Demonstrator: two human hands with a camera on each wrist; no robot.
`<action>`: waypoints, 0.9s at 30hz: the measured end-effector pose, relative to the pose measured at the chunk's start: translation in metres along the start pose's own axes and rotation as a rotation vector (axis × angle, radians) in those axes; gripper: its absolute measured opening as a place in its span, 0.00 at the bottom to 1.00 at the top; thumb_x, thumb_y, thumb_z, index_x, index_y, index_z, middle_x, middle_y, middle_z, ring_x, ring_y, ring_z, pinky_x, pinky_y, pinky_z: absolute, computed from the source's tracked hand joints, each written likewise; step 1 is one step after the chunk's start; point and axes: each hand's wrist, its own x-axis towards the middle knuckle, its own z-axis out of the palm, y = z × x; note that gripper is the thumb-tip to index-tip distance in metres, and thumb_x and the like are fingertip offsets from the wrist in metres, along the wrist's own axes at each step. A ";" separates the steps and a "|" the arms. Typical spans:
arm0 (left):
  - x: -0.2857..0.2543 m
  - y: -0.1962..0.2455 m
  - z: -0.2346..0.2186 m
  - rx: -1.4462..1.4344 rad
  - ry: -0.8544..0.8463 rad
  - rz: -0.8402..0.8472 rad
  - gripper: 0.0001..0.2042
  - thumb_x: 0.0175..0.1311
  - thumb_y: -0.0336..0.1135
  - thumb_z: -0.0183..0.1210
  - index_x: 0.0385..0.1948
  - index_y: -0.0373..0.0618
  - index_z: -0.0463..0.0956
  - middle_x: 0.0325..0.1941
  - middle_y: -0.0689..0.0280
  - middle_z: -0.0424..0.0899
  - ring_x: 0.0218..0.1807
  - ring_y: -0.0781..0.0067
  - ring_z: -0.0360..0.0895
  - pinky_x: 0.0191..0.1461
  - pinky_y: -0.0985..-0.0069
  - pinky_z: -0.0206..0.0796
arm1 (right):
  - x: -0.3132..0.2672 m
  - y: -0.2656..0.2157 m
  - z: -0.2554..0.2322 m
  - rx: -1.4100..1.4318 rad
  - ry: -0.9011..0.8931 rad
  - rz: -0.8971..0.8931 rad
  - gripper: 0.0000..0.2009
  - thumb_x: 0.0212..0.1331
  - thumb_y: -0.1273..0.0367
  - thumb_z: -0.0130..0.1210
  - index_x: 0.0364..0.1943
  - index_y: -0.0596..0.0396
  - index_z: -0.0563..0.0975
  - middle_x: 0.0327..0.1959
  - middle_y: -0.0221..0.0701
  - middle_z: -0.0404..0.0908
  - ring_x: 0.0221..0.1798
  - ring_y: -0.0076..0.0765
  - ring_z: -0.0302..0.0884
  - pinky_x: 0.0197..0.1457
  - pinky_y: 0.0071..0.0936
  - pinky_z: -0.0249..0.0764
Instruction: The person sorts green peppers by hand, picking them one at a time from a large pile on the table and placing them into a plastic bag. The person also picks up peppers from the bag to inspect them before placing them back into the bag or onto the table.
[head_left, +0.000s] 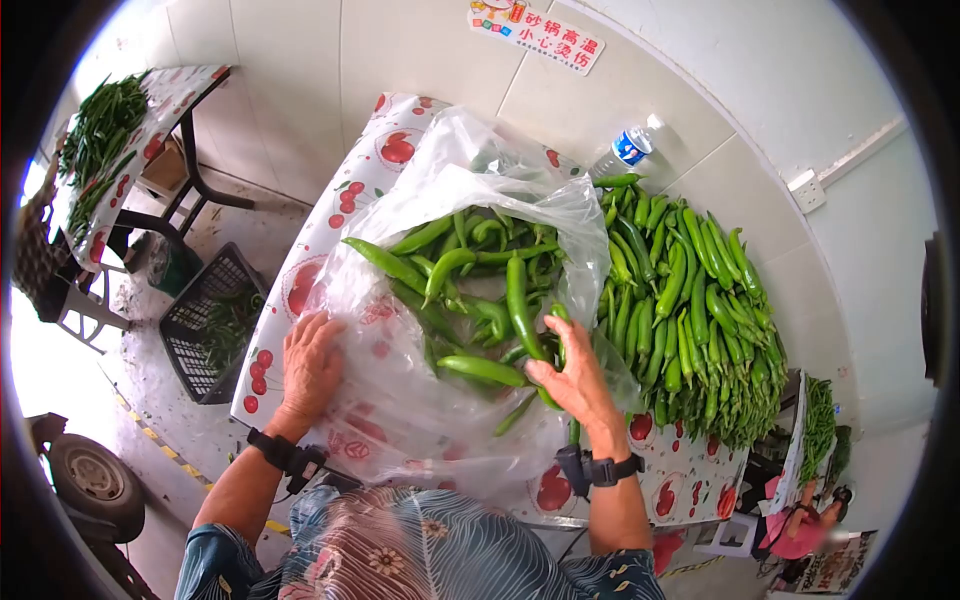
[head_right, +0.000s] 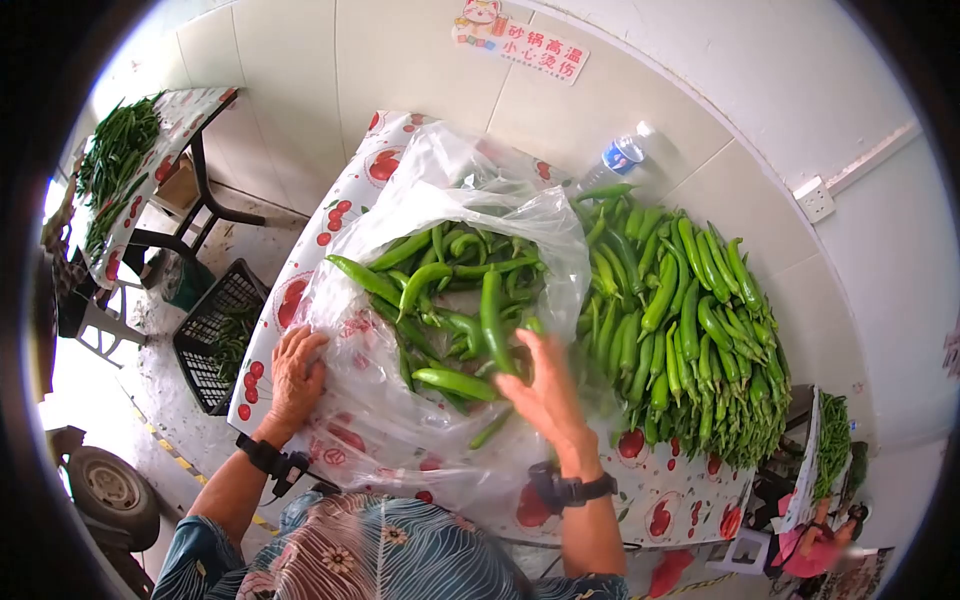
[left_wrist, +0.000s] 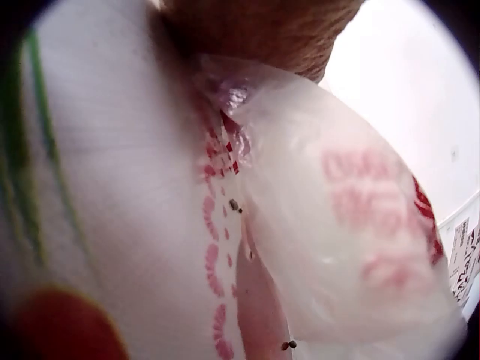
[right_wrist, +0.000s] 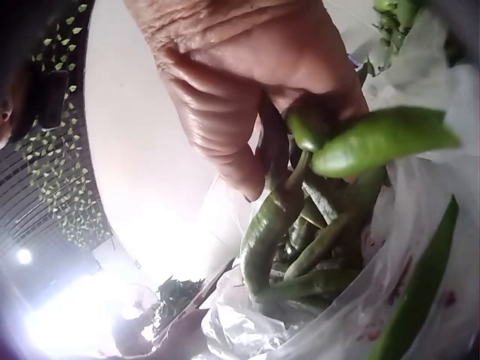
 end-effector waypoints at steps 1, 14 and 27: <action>0.000 0.000 0.000 0.004 -0.004 0.006 0.19 0.48 0.25 0.53 0.46 0.48 0.74 0.55 0.55 0.73 0.61 0.53 0.65 0.64 0.59 0.53 | -0.001 0.008 -0.001 -0.042 -0.006 -0.016 0.26 0.49 0.70 0.60 0.56 0.57 0.68 0.57 0.48 0.66 0.61 0.52 0.64 0.65 0.36 0.60; 0.001 0.001 -0.002 -0.012 -0.009 0.001 0.19 0.47 0.26 0.55 0.46 0.48 0.74 0.55 0.57 0.73 0.61 0.53 0.64 0.63 0.60 0.53 | 0.070 -0.073 0.034 -0.282 0.015 -0.474 0.24 0.48 0.68 0.62 0.51 0.58 0.70 0.53 0.41 0.71 0.61 0.49 0.63 0.60 0.42 0.62; 0.001 -0.003 -0.001 -0.031 0.017 0.016 0.19 0.46 0.25 0.55 0.45 0.48 0.74 0.53 0.58 0.74 0.60 0.53 0.66 0.61 0.60 0.56 | 0.129 -0.070 0.125 -0.675 -0.038 -0.427 0.11 0.47 0.69 0.56 0.37 0.49 0.74 0.34 0.33 0.76 0.43 0.40 0.74 0.53 0.49 0.60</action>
